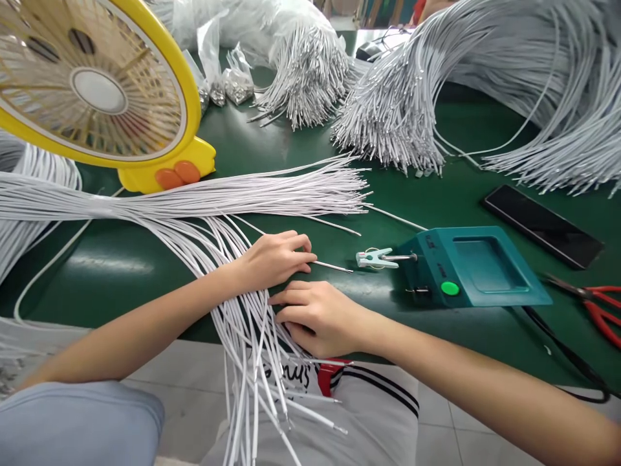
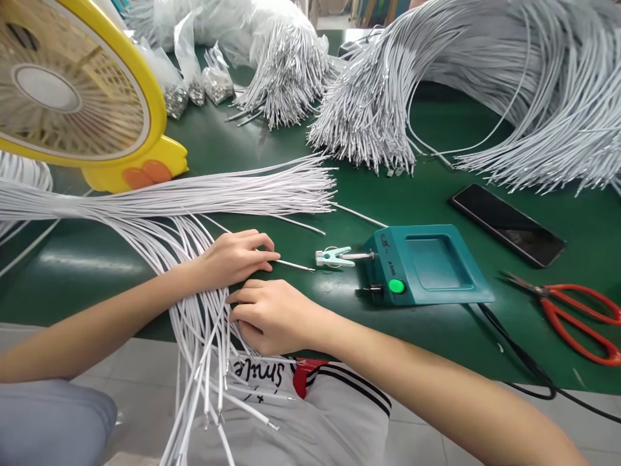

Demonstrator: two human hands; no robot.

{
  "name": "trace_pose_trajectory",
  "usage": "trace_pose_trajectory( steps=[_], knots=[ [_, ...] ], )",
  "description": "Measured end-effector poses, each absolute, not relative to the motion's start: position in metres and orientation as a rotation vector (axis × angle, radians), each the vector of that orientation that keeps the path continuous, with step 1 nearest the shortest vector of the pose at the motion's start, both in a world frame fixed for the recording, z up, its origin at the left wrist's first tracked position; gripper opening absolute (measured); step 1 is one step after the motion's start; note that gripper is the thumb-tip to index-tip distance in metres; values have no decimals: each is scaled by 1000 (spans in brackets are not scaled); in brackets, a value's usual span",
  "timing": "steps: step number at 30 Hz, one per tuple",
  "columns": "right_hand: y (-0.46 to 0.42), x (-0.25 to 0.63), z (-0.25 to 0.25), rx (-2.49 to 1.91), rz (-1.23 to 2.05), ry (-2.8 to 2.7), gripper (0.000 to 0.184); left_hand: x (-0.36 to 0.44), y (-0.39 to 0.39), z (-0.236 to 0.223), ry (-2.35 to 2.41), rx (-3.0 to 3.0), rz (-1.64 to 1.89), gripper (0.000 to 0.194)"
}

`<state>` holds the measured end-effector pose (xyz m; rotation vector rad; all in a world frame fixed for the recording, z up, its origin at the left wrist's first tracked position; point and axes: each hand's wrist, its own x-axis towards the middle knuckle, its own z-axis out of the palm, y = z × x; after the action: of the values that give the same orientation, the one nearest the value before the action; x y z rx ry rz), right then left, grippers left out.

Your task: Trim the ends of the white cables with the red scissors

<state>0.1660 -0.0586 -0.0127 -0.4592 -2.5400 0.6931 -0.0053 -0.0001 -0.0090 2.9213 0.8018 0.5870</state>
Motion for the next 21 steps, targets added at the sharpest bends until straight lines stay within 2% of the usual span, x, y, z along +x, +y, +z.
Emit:
trace_pose_trajectory(
  steps=[5, 8, 11, 14, 21],
  knots=[
    [-60, 165, -13, -467, 704, -2530, 22, -3, 0, -3, 771, 2799, 649, 23],
    [-60, 165, -13, -475, 698, -2516, 21, -3, -8, 4, 698, 2514, 866, 15],
    [-60, 164, -14, -530, 692, -2541, 18, -3, -18, 8, 523, 2538, 1026, 4],
    [-61, 165, -13, -577, 687, -2580, 18, 1, -24, 9, 435, 2621, 1024, 11],
    [-60, 165, -14, -525, 722, -2476, 22, 7, -21, 13, 810, 2044, 967, 13]
  ],
)
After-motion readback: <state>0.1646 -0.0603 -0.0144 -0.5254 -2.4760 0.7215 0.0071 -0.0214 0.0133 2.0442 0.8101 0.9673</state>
